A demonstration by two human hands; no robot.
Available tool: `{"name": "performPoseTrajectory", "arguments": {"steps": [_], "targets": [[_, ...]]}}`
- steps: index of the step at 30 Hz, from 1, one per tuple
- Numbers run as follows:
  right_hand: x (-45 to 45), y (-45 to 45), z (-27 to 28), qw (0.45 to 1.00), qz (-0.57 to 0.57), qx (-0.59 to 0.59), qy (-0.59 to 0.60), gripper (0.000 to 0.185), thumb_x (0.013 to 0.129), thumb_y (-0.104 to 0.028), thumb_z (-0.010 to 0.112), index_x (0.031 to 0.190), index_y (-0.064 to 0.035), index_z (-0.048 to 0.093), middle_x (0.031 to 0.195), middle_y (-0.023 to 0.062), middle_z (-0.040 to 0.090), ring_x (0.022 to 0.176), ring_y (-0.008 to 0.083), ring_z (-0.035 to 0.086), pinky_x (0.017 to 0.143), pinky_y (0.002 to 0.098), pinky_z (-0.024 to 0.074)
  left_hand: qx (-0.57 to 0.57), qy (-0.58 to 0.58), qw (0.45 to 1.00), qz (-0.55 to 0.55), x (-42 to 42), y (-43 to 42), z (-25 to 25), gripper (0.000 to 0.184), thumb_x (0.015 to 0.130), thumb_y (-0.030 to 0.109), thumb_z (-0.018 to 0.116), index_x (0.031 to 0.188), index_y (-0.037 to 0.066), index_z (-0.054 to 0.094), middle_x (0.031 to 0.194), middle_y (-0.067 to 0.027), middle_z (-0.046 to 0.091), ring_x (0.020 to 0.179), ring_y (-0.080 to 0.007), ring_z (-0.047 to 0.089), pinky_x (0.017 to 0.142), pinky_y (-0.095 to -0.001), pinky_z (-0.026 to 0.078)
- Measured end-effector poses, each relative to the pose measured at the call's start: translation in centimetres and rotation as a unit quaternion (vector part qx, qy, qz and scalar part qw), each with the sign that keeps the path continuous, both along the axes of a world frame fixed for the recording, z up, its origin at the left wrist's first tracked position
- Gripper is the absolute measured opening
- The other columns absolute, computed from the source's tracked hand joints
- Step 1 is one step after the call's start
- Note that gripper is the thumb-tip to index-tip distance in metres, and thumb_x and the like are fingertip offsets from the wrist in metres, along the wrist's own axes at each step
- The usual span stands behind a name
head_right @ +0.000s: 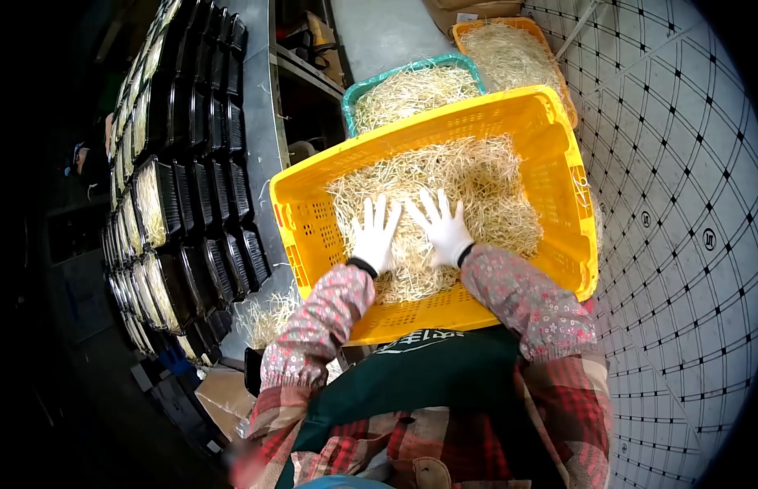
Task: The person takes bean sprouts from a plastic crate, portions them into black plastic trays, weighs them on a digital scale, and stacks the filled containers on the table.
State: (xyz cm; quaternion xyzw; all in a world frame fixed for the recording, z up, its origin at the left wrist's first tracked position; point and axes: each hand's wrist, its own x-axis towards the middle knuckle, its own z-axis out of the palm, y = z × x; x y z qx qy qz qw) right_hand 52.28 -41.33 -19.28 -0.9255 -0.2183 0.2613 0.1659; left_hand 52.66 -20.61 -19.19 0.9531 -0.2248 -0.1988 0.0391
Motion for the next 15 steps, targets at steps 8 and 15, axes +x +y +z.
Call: {"name": "performPoseTrajectory", "arguments": {"steps": [8, 15], "targets": [[6.2, -0.5, -3.9, 0.987, -0.096, 0.062, 0.111, 0.097, 0.08, -0.014, 0.068, 0.155, -0.0111, 0.006, 0.135, 0.0234, 0.051, 0.115, 0.0332, 0.059, 0.089, 0.0401, 0.0519, -0.08, 0.172, 0.968, 0.165, 7.0, 0.4, -2.1, 0.115, 0.058, 0.025, 0.088, 0.152, 0.015, 0.023, 0.146, -0.023, 0.038, 0.127, -0.0418, 0.047, 0.106, -0.0423, 0.043], [8.3, -7.8, -2.4, 0.982, -0.066, 0.162, 0.066, 0.035, 0.091, -0.018, 0.053, 0.125, -0.0134, 0.061, 0.132, 0.012, 0.059, 0.113, 0.0265, 0.062, 0.091, 0.037, 0.0522, -0.124, 0.103, 0.98, 0.117, 4.1, 1.0, 2.3, 0.063, 0.078, 0.041, 0.073, 0.129, 0.009, 0.055, 0.121, -0.0184, 0.061, 0.115, -0.0345, 0.057, 0.098, -0.0411, 0.046]]}}
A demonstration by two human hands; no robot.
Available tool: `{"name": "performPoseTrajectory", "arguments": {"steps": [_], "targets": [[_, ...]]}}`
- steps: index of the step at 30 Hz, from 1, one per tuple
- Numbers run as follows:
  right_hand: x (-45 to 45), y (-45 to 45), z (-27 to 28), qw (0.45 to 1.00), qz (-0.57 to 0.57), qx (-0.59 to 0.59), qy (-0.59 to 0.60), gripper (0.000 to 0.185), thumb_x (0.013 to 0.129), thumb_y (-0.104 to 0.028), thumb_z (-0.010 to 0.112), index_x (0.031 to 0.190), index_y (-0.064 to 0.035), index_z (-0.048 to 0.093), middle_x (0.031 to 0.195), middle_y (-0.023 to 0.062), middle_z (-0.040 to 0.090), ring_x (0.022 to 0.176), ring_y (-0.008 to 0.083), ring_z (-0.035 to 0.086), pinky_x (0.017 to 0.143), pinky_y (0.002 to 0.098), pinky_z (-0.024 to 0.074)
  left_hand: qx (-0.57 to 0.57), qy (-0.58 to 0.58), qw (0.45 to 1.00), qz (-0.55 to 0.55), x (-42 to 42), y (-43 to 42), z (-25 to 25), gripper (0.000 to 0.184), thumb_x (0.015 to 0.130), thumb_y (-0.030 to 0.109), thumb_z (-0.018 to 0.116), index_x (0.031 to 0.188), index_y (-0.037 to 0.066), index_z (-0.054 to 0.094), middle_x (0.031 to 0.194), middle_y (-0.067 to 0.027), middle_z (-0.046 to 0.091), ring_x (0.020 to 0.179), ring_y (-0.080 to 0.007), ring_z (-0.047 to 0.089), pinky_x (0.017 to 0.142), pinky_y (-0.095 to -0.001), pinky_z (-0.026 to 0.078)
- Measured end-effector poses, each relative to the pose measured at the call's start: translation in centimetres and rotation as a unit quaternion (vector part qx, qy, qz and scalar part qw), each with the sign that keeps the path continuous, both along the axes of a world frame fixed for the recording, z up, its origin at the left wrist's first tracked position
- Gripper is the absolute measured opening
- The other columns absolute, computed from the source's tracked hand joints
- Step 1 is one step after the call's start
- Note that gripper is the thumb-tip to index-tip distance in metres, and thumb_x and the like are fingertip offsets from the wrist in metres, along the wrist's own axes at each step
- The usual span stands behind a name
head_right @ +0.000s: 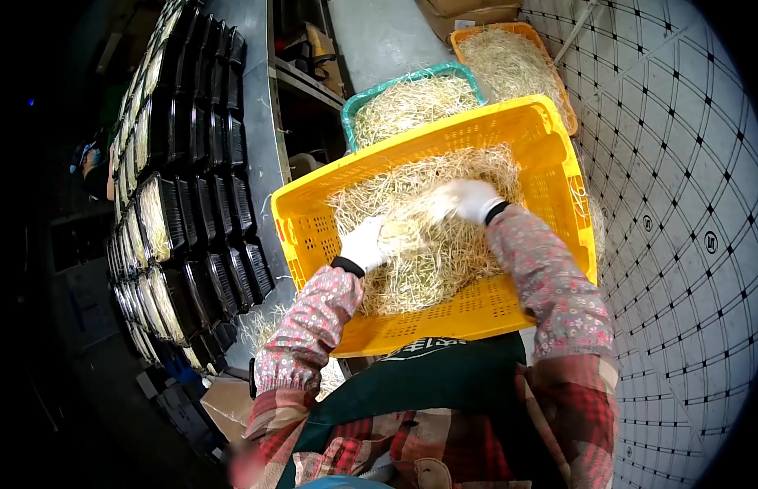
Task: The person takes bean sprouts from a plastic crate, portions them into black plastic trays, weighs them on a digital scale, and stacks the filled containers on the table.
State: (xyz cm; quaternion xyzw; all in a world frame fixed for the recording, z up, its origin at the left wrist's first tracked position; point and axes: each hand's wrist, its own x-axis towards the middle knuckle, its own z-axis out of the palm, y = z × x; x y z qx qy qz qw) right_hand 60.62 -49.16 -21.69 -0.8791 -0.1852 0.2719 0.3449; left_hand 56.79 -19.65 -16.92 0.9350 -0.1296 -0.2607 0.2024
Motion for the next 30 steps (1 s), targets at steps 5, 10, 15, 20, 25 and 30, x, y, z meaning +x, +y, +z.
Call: {"name": "performPoseTrajectory", "arguments": {"steps": [5, 10, 15, 20, 25, 30], "targets": [[2.4, -0.5, 1.5, 0.974, -0.18, 0.126, 0.05, 0.036, 0.087, -0.019, 0.063, 0.12, -0.0039, 0.062, 0.11, 0.0167, 0.069, 0.098, 0.0287, 0.067, 0.089, 0.0355, 0.0525, 0.037, -0.129, 0.976, -0.171, -1.2, 0.8, 0.8, 0.077, 0.068, 0.018, 0.078, 0.139, 0.019, 0.048, 0.13, -0.0116, 0.055, 0.11, -0.0324, 0.057, 0.09, -0.043, 0.048], [3.1, 5.7, -4.4, 0.98, 0.022, -0.005, 0.196, 0.08, 0.072, -0.026, 0.08, 0.139, 0.0017, 0.045, 0.14, 0.0239, 0.05, 0.127, 0.0311, 0.051, 0.109, 0.0346, 0.0393, 0.142, -0.158, 0.963, -0.165, -2.4, -1.7, 0.4, 0.1, 0.066, 0.013, 0.079, 0.152, 0.025, 0.03, 0.156, -0.0152, 0.025, 0.141, -0.0417, 0.026, 0.109, -0.0593, 0.028], [3.7, 3.7, -2.3, 0.987, -0.027, 0.01, 0.157, 0.115, 0.073, -0.04, 0.082, 0.152, 0.0044, 0.012, 0.157, 0.0255, 0.022, 0.146, 0.0331, 0.024, 0.119, 0.033, 0.022, -0.039, -0.112, 0.982, 0.149, -8.3, 2.8, -2.5, 0.091, 0.075, 0.008, 0.072, 0.152, 0.006, 0.024, 0.158, -0.0238, 0.017, 0.144, -0.0437, 0.017, 0.118, -0.0505, 0.017], [3.1, 7.5, -4.4, 0.971, -0.151, 0.086, 0.166, 0.115, 0.071, -0.053, 0.08, 0.15, 0.0072, 0.02, 0.155, 0.0258, 0.027, 0.144, 0.0343, 0.028, 0.117, 0.035, 0.0257, -0.413, 0.11, 0.709, 0.56, -9.2, 0.0, -4.9, 0.06, 0.098, 0.013, 0.051, 0.151, -0.001, 0.025, 0.155, -0.0177, 0.032, 0.142, -0.0267, 0.031, 0.116, -0.0346, 0.024], [-4.6, 10.8, 3.2, 0.996, 0.013, -0.074, -0.037, 0.144, 0.049, -0.065, 0.085, 0.152, 0.0031, 0.01, 0.145, 0.0309, 0.035, 0.135, 0.0435, 0.037, 0.112, 0.0514, 0.0286, -0.562, 0.14, 0.569, 0.584, -12.0, -0.3, -13.4, 0.054, 0.1, 0.021, 0.051, 0.148, 0.005, 0.033, 0.139, -0.0117, 0.047, 0.123, -0.0219, 0.047, 0.103, -0.0353, 0.039], [-9.0, 13.3, 1.7, 0.97, -0.016, -0.196, -0.145, 0.136, 0.053, -0.053, 0.086, 0.153, -0.0001, 0.009, 0.15, 0.0276, 0.027, 0.138, 0.0433, 0.03, 0.113, 0.0567, 0.0242, -0.516, 0.079, 0.629, 0.576, -12.8, -1.2, -14.5, 0.057, 0.098, 0.019, 0.054, 0.149, 0.008, 0.032, 0.135, -0.0079, 0.051, 0.112, -0.0174, 0.053, 0.093, -0.0341, 0.046]]}}
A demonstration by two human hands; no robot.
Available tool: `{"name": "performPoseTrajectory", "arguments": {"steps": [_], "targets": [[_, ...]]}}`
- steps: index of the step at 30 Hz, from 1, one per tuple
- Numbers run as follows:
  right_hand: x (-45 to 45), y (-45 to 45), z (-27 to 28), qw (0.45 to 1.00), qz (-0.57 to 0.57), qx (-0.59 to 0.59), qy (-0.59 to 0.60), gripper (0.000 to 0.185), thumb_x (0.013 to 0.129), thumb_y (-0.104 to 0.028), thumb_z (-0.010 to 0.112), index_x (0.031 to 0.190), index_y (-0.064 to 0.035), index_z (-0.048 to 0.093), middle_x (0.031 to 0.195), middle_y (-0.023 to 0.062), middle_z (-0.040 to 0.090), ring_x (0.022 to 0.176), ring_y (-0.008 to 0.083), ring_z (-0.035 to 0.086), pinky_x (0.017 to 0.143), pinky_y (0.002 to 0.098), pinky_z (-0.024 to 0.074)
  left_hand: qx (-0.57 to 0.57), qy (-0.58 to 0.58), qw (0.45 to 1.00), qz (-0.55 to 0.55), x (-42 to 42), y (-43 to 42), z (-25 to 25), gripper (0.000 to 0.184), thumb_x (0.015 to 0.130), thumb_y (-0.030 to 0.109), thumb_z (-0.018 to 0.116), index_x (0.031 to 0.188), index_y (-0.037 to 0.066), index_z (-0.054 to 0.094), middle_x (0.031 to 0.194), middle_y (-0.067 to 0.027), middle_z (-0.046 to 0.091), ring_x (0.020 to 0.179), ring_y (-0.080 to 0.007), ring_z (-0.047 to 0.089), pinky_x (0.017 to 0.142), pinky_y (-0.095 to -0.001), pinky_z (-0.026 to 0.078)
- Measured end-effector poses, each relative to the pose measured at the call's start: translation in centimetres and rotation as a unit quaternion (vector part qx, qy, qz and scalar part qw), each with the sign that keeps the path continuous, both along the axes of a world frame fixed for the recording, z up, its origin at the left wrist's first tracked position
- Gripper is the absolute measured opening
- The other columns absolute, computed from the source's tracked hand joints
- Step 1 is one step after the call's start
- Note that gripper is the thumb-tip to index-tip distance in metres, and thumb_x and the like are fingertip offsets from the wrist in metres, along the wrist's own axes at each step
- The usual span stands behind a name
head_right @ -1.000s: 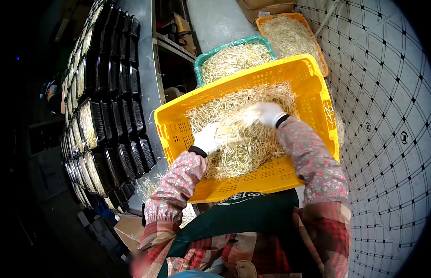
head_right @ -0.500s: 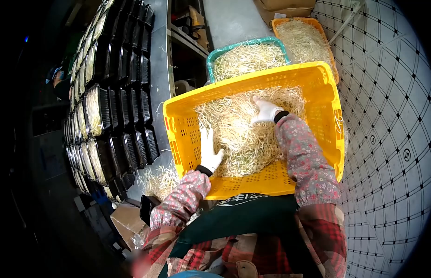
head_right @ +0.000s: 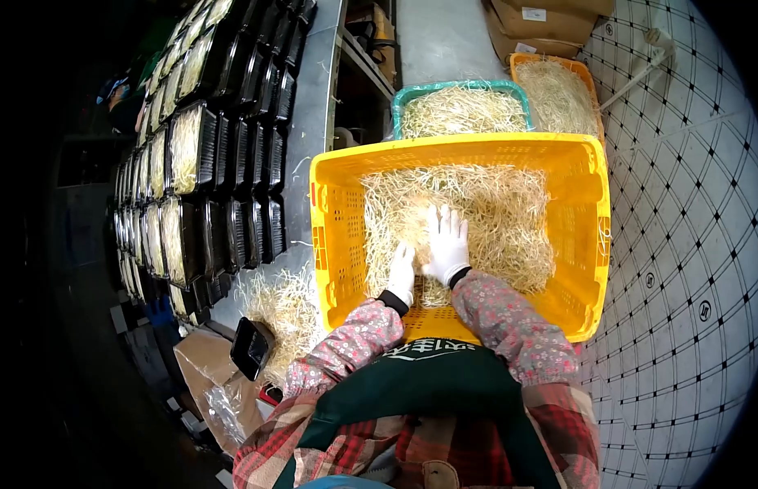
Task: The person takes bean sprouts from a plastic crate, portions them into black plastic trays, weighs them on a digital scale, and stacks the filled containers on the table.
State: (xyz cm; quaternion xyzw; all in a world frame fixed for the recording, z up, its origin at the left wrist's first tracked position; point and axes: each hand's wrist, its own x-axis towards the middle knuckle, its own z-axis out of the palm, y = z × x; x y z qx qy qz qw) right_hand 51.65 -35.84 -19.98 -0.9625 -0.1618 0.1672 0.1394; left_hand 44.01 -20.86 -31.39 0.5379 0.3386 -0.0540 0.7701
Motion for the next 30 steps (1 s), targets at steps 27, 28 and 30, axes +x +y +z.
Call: {"name": "performPoseTrajectory", "arguments": {"steps": [27, 28, 30], "targets": [[4.9, -6.0, 1.0, 0.965, -0.04, 0.25, 0.07, 0.094, 0.06, -0.026, 0.086, 0.142, -0.0077, 0.044, 0.13, 0.0204, 0.059, 0.12, 0.0315, 0.057, 0.105, 0.0371, 0.0432, 0.232, 0.127, 0.769, 0.582, -31.2, 42.0, 14.7, 0.068, 0.07, 0.043, 0.084, 0.107, -0.011, 0.066, 0.108, -0.0147, 0.069, 0.092, -0.0231, 0.061, 0.087, -0.0359, 0.05], [4.5, -5.2, 2.5, 0.962, -0.019, 0.272, 0.031, 0.094, 0.06, -0.025, 0.086, 0.143, -0.0077, 0.044, 0.129, 0.0204, 0.059, 0.12, 0.0313, 0.057, 0.105, 0.0367, 0.0431, 0.371, 0.187, 0.742, 0.527, -32.0, 44.3, 11.0, 0.049, 0.068, 0.028, 0.08, 0.099, -0.007, 0.069, 0.096, -0.0127, 0.069, 0.083, -0.0231, 0.06, 0.081, -0.0365, 0.05], [3.6, -3.0, 5.3, 0.956, 0.002, 0.293, 0.029, 0.096, 0.059, -0.023, 0.086, 0.143, -0.0077, 0.044, 0.13, 0.0202, 0.059, 0.121, 0.0312, 0.056, 0.106, 0.0362, 0.0425, 0.478, 0.149, 0.695, 0.515, -32.4, 44.5, 8.9, 0.024, 0.069, 0.01, 0.072, 0.09, -0.003, 0.07, 0.084, -0.0103, 0.068, 0.074, -0.0224, 0.058, 0.073, -0.0368, 0.048]]}}
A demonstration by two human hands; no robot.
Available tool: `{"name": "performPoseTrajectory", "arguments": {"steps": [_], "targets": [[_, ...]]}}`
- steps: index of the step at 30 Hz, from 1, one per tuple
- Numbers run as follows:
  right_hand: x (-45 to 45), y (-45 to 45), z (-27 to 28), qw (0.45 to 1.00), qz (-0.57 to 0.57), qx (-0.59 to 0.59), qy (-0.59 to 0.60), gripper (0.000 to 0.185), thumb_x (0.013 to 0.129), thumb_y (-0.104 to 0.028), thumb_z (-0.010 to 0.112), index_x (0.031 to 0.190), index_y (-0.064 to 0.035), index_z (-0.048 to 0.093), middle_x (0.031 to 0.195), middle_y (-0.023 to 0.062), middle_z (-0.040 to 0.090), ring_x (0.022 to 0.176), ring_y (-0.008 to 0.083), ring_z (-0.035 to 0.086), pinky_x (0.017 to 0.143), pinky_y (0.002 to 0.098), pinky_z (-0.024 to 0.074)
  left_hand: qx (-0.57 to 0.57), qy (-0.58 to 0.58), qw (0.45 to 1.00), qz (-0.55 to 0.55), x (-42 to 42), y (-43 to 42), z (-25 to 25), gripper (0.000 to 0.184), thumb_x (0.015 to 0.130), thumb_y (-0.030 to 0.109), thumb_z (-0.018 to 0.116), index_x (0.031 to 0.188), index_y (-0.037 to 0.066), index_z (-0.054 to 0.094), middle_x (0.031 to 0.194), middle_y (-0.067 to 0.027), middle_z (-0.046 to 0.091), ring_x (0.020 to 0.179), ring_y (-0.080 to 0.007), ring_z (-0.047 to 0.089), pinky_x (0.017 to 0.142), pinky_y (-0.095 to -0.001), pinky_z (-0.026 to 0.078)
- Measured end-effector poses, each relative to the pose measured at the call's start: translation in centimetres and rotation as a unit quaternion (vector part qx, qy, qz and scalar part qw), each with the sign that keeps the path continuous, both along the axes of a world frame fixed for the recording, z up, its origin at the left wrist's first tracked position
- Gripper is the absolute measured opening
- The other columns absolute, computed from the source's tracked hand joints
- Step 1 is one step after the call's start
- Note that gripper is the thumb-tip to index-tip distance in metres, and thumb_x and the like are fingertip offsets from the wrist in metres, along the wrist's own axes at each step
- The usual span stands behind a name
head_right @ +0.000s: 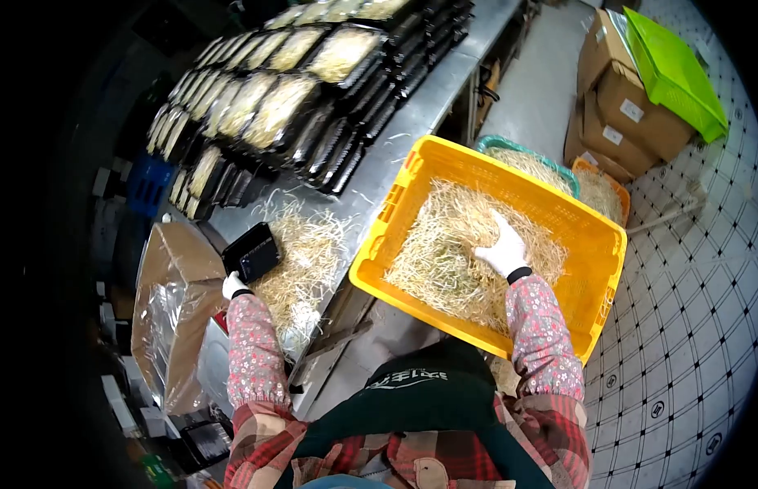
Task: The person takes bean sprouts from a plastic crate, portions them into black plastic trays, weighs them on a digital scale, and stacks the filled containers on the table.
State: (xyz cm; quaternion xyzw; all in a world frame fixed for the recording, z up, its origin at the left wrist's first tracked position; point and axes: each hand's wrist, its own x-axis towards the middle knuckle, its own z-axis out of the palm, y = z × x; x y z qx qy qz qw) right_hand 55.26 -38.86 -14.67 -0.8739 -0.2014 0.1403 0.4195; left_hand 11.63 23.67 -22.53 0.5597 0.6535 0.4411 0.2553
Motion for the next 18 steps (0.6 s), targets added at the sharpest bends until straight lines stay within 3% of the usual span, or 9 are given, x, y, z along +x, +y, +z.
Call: {"name": "performPoseTrajectory", "arguments": {"steps": [3, 6, 8, 10, 12, 13, 14, 16, 18], "targets": [[-3.1, 5.1, 5.9, 0.993, 0.091, -0.001, -0.076, 0.099, 0.058, -0.023, 0.084, 0.145, -0.008, 0.041, 0.126, 0.0221, 0.06, 0.118, 0.0345, 0.057, 0.104, 0.0382, 0.0438, 0.08, -0.163, 0.983, -0.041, 3.5, -6.6, 7.4, 0.025, 0.076, 0.003, 0.064, 0.099, -0.005, 0.068, 0.093, -0.0113, 0.067, 0.083, -0.0206, 0.058, 0.082, -0.0352, 0.048], [-8.6, 12.0, 11.2, 0.97, 0.172, -0.032, -0.17, 0.102, 0.059, -0.026, 0.083, 0.148, -0.0094, 0.036, 0.118, 0.0231, 0.062, 0.111, 0.0369, 0.059, 0.099, 0.0409, 0.0463, 0.211, -0.302, 0.927, -0.068, 3.6, -9.0, 10.7, 0.033, 0.08, -0.003, 0.056, 0.113, -0.006, 0.064, 0.105, -0.0124, 0.066, 0.097, -0.0225, 0.06, 0.094, -0.0346, 0.046], [-13.3, 17.6, 15.2, 0.949, 0.21, -0.06, -0.227, 0.101, 0.059, -0.029, 0.083, 0.145, -0.0051, 0.036, 0.114, 0.0244, 0.062, 0.106, 0.0388, 0.06, 0.095, 0.0428, 0.0474, 0.161, -0.524, 0.828, -0.118, 2.7, -10.9, 15.3, 0.042, 0.084, -0.008, 0.05, 0.125, -0.005, 0.058, 0.124, -0.0144, 0.06, 0.117, -0.0263, 0.055, 0.105, -0.0357, 0.039], [-18.9, 23.6, 18.6, 0.906, 0.285, -0.084, -0.302, 0.093, 0.059, -0.028, 0.083, 0.138, -0.0002, 0.042, 0.109, 0.0226, 0.063, 0.102, 0.0379, 0.061, 0.09, 0.0436, 0.049, 0.279, -0.29, 0.905, -0.14, 0.8, -14.0, 19.6, 0.054, 0.087, -0.002, 0.051, 0.14, -0.001, 0.045, 0.143, -0.0175, 0.045, 0.135, -0.0272, 0.041, 0.111, -0.0371, 0.032], [-24.2, 29.6, 19.4, 0.849, 0.328, -0.122, -0.396, 0.07, 0.067, -0.019, 0.071, 0.13, 0.0038, 0.048, 0.096, 0.0163, 0.065, 0.09, 0.0322, 0.063, 0.077, 0.0426, 0.0506, 0.135, -0.522, 0.82, -0.193, -1.3, -17.5, 25.9, 0.064, 0.088, 0.007, 0.052, 0.149, 0.006, 0.032, 0.155, -0.0213, 0.028, 0.145, -0.0312, 0.025, 0.115, -0.0442, 0.025], [-27.1, 32.3, 20.0, 0.826, 0.353, -0.135, -0.417, 0.067, 0.068, -0.019, 0.07, 0.127, 0.005, 0.05, 0.095, 0.0166, 0.065, 0.089, 0.0317, 0.064, 0.077, 0.042, 0.0508, 0.217, -0.301, 0.902, -0.219, -2.7, -17.3, 25.6, 0.064, 0.089, 0.007, 0.052, 0.15, 0.007, 0.032, 0.156, -0.0191, 0.026, 0.146, -0.0303, 0.024, 0.115, -0.0473, 0.024], [-30.0, 34.8, 20.6, 0.803, 0.377, -0.149, -0.438, 0.063, 0.068, -0.018, 0.068, 0.124, 0.0063, 0.052, 0.095, 0.017, 0.066, 0.089, 0.0312, 0.064, 0.076, 0.0413, 0.0509, 0.229, -0.094, 0.943, -0.221, -3.9, -17.9, 26.4, 0.063, 0.09, 0.01, 0.052, 0.15, 0.009, 0.032, 0.157, -0.0177, 0.024, 0.146, -0.0312, 0.023, 0.114, -0.0501, 0.024], [-35.0, 39.6, 21.0, 0.761, 0.419, -0.145, -0.473, 0.048, 0.072, -0.016, 0.065, 0.113, 0.007, 0.057, 0.088, 0.0171, 0.066, 0.083, 0.0322, 0.064, 0.072, 0.041, 0.0505, 0.234, 0.265, 0.919, -0.174, -6.5, -19.5, 28.0, 0.061, 0.092, 0.018, 0.052, 0.15, 0.011, 0.033, 0.159, -0.0159, 0.02, 0.146, -0.0349, 0.021, 0.111, -0.0552, 0.025], [-40.5, 42.8, 21.1, 0.725, 0.446, -0.092, -0.516, 0.038, 0.075, -0.016, 0.062, 0.106, 0.005, 0.058, 0.085, 0.0173, 0.066, 0.08, 0.0322, 0.064, 0.071, 0.0419, 0.0497, 0.191, 0.3, 0.906, -0.231, -10.0, -19.0, 26.1, 0.06, 0.094, 0.02, 0.051, 0.15, 0.01, 0.033, 0.159, -0.0168, 0.02, 0.145, -0.0392, 0.02, 0.109, -0.0553, 0.028]]}}
